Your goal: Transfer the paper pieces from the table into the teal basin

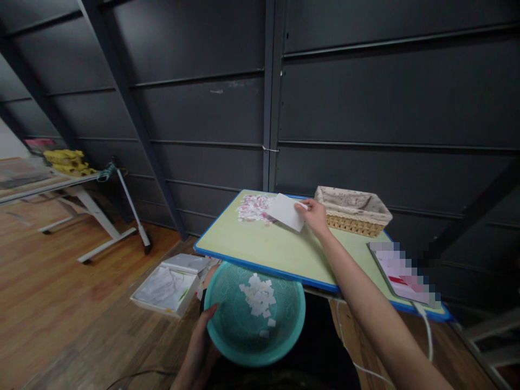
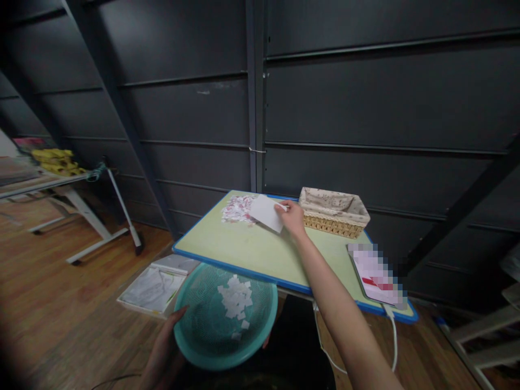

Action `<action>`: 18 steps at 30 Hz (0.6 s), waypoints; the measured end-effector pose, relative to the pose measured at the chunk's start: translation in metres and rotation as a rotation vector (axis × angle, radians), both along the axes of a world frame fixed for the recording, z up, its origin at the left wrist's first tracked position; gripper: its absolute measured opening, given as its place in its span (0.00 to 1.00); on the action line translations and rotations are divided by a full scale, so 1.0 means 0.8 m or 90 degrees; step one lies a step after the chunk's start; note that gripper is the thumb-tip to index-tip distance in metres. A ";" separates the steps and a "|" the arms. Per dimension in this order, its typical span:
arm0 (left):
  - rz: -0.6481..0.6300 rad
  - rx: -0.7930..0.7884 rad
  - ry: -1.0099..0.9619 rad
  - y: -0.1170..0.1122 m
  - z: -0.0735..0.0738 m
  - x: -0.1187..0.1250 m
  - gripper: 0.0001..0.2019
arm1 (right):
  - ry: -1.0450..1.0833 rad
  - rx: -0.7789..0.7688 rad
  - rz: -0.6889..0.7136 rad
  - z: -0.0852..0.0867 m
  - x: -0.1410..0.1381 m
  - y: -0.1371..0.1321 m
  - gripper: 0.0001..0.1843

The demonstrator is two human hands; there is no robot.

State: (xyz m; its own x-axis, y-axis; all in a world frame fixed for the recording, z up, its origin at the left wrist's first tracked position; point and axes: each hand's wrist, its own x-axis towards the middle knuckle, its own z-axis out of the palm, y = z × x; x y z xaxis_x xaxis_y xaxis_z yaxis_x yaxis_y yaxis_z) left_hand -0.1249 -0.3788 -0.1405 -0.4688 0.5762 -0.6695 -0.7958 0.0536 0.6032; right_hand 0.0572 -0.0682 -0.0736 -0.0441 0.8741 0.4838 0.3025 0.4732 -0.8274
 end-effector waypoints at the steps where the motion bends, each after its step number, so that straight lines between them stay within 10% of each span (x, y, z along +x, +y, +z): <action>1: 0.004 0.001 -0.003 0.000 -0.001 0.000 0.27 | -0.023 0.012 -0.001 0.000 0.000 -0.001 0.20; 18: -0.019 0.002 0.000 -0.003 0.001 0.000 0.28 | -0.377 0.157 0.004 0.002 -0.014 -0.031 0.14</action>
